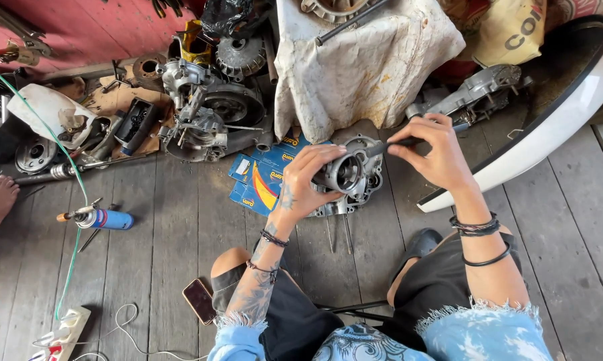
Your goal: Cleaning a motorcycle engine cylinder with a brush and inspecting the piston fit.
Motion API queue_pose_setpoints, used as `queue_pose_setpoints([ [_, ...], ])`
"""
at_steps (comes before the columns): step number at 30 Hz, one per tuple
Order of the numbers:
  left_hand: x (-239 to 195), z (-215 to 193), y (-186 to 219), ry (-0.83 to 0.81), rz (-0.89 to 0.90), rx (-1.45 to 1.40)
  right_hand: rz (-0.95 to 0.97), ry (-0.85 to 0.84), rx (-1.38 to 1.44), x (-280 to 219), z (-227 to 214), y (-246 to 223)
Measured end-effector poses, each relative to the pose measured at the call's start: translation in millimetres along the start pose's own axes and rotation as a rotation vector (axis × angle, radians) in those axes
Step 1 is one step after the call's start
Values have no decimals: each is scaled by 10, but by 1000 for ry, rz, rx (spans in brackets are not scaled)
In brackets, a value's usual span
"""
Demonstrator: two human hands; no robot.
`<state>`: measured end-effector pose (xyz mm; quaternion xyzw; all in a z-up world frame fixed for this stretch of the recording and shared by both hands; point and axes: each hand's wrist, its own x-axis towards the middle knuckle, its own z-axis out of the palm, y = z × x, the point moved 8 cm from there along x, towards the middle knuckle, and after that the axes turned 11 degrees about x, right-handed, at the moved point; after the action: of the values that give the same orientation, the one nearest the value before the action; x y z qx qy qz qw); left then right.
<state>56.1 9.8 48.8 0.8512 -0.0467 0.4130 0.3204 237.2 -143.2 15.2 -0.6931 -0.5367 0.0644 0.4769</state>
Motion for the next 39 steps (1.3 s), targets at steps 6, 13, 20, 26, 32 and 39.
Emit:
queue_pose_setpoints([
  [6, 13, 13, 33, -24, 4, 7, 13, -39, 127, -5, 136, 44],
  [13, 5, 18, 19, -11, -32, -59, 14, -72, 297, -5, 183, -14],
  [20, 51, 6, 46, -18, -8, -20, -9, -76, 213, 8, 175, 3],
  [26, 28, 15, 35, -29, -15, -43, -9, -59, 128, 5, 147, -10],
  [32, -43, 64, 5, -25, -24, -82, 15, -87, 132, -44, 128, -53],
  [39, 3, 61, 11, -27, -32, -108, 12, -43, 160, -22, 123, -79],
])
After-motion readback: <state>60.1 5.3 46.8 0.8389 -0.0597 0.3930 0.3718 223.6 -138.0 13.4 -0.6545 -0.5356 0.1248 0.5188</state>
